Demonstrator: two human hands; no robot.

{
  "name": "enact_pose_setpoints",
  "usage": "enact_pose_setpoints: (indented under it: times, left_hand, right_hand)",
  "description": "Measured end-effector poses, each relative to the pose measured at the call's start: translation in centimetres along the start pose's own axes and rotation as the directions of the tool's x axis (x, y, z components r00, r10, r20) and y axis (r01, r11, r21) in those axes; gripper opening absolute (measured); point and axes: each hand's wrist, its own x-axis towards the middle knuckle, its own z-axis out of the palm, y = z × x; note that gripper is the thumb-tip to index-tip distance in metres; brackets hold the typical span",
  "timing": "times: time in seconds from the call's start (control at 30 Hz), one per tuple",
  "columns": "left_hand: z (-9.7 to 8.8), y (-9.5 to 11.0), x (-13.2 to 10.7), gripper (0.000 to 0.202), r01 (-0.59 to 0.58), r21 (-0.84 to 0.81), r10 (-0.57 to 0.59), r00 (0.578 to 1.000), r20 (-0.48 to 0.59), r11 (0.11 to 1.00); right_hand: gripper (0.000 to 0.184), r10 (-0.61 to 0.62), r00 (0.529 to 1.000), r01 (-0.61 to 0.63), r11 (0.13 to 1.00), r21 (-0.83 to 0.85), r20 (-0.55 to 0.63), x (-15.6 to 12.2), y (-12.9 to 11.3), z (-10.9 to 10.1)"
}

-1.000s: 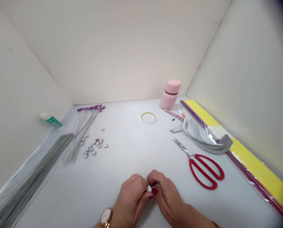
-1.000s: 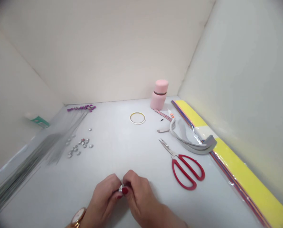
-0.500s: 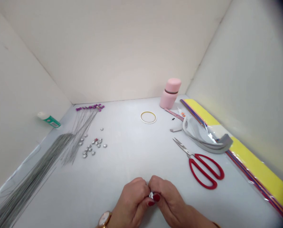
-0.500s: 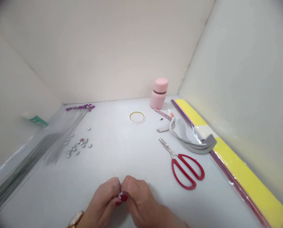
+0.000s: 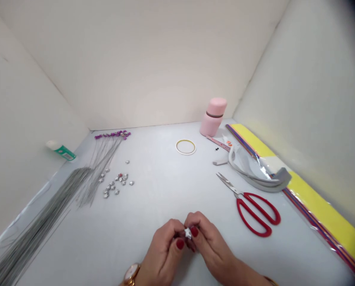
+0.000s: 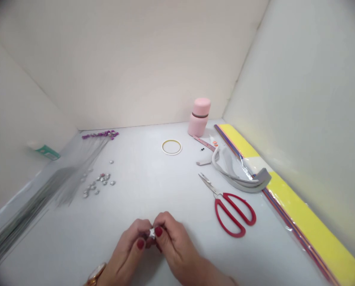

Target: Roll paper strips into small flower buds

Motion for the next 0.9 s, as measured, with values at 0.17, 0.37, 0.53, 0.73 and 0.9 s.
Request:
enact_pose_setpoints:
  times: [0.17, 0.37, 0.53, 0.73, 0.9]
  left_hand:
    - [0.22, 0.01, -0.32, 0.017, 0.032, -0.119, -0.033, 0.999, -0.006, 0.992]
    - [0.56, -0.56, -0.35, 0.01, 0.045, -0.193, -0.074, 0.986, -0.149, 0.98]
    - [0.12, -0.23, -0.03, 0.019, -0.086, 0.132, 0.102, 0.987, -0.125, 0.988]
    - [0.14, -0.03, 0.1, 0.012, -0.082, 0.285, 0.154, 0.959, -0.24, 0.955]
    - [0.19, -0.08, 0.24, 0.014, -0.026, 0.208, 0.076, 0.968, -0.238, 0.978]
  right_hand:
    - [0.026, 0.13, 0.991, -0.13, 0.958, 0.256, 0.018, 0.39, -0.01, 0.12]
    - [0.029, 0.17, 0.982, -0.189, 0.905, 0.382, 0.083, 0.66, 0.24, 0.16]
    - [0.031, 0.243, 0.968, -0.242, 0.852, 0.464, 0.059, 0.74, 0.62, 0.51]
    - [0.036, 0.27, 0.963, -0.247, 0.883, 0.399, -0.001, 0.78, 0.41, 0.64]
    - [0.035, 0.293, 0.956, -0.257, 0.873, 0.415, -0.026, 1.0, 0.17, 0.57]
